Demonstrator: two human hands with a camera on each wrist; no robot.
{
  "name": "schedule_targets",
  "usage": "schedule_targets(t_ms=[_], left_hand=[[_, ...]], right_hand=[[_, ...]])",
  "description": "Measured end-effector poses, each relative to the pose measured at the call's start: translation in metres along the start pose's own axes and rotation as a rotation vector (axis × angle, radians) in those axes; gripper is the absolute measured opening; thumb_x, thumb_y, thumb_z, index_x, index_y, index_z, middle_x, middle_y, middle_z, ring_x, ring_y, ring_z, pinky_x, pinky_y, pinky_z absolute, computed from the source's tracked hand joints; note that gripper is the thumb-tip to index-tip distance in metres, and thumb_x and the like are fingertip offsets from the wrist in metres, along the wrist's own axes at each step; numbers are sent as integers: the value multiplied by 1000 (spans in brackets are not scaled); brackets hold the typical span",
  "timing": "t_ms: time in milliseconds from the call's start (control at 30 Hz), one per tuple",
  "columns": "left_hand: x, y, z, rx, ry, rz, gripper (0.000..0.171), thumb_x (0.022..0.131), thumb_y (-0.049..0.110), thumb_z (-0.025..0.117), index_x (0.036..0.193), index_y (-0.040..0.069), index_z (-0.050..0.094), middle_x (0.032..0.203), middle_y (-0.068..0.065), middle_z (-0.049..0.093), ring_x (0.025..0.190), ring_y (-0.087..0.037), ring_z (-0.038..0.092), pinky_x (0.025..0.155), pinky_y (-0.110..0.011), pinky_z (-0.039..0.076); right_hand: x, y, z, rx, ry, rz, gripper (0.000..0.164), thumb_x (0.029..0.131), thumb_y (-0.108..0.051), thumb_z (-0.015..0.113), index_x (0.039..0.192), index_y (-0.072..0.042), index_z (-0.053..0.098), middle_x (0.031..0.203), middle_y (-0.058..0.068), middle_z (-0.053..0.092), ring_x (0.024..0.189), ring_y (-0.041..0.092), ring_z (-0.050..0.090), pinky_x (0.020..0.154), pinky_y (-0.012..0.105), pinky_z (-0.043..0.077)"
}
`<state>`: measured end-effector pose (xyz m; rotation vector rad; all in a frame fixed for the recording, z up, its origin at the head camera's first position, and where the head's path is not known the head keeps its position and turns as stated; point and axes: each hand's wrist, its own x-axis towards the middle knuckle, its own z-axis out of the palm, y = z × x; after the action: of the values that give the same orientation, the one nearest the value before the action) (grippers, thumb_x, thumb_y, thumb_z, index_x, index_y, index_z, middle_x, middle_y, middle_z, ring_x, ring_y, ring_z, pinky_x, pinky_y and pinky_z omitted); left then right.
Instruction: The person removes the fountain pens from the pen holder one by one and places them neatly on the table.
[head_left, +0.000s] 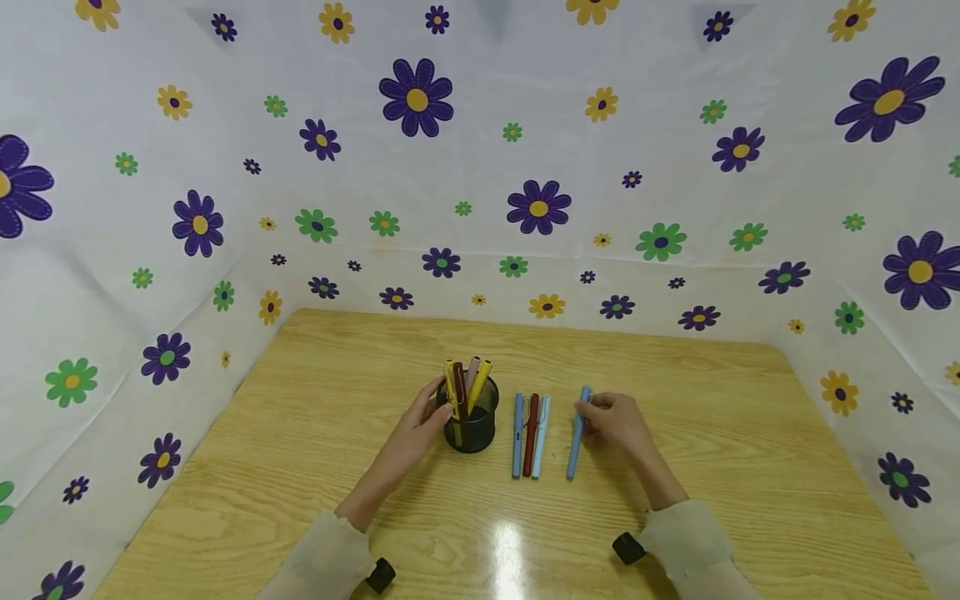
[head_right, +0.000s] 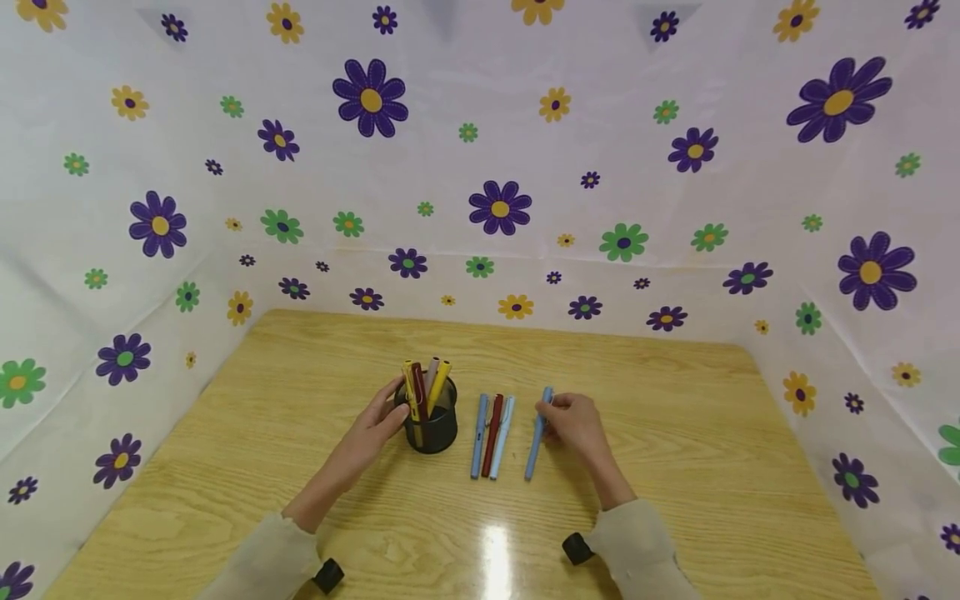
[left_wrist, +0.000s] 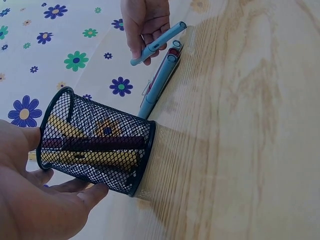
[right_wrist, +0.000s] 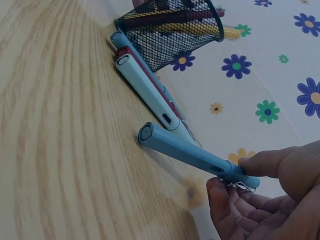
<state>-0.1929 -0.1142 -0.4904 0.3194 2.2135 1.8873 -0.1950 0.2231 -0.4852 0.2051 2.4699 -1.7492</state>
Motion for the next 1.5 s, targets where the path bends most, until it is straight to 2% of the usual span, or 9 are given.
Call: schedule_targets(t_ms=[367, 667, 1067, 1167, 1367, 1500], left_hand=[[-1, 1, -1, -3, -1, 3, 64, 111, 32, 50, 166, 15, 22, 158, -28, 37, 148, -42, 35, 116, -65, 29], [-3, 0, -1, -25, -10, 1, 65, 111, 34, 50, 166, 16, 21, 160, -27, 35, 149, -42, 33, 117, -65, 28], [-2, -2, 0, -18, -5, 0, 64, 111, 33, 50, 166, 14, 22, 159, -28, 36, 148, -42, 34, 117, -64, 29], [-2, -2, 0, -18, -2, 2, 64, 112, 32, 50, 166, 14, 22, 159, -28, 37, 148, -42, 35, 117, -64, 30], [-2, -1, 0, -17, -2, 5, 63, 111, 32, 50, 166, 14, 22, 159, -29, 37, 148, -42, 34, 117, -64, 30], [-1, -1, -1, -20, -7, 4, 64, 111, 32, 50, 166, 14, 22, 159, -28, 36, 148, -42, 34, 117, -64, 29]], right_hand=[[-2, -3, 11, -52, -12, -16, 29, 102, -14, 66, 110, 15, 68, 79, 13, 70, 67, 22, 68, 61, 35, 61], [3, -5, 21, -121, 37, -20, 22, 98, -8, 69, 98, 13, 70, 68, 11, 69, 57, 18, 67, 54, 31, 59], [1, -5, 33, -199, 21, -22, 20, 97, -9, 70, 88, 8, 68, 62, 12, 68, 52, 20, 67, 50, 31, 58], [2, -4, 34, -206, 24, -14, 20, 97, -10, 70, 92, 9, 68, 62, 11, 68, 52, 20, 68, 51, 32, 58], [3, -3, 34, -182, 17, -16, 40, 98, -9, 69, 124, 21, 60, 67, 12, 70, 56, 21, 69, 55, 34, 60], [2, -4, 35, -189, 21, -24, 45, 98, -10, 68, 129, 22, 56, 69, 11, 70, 58, 19, 69, 56, 33, 60]])
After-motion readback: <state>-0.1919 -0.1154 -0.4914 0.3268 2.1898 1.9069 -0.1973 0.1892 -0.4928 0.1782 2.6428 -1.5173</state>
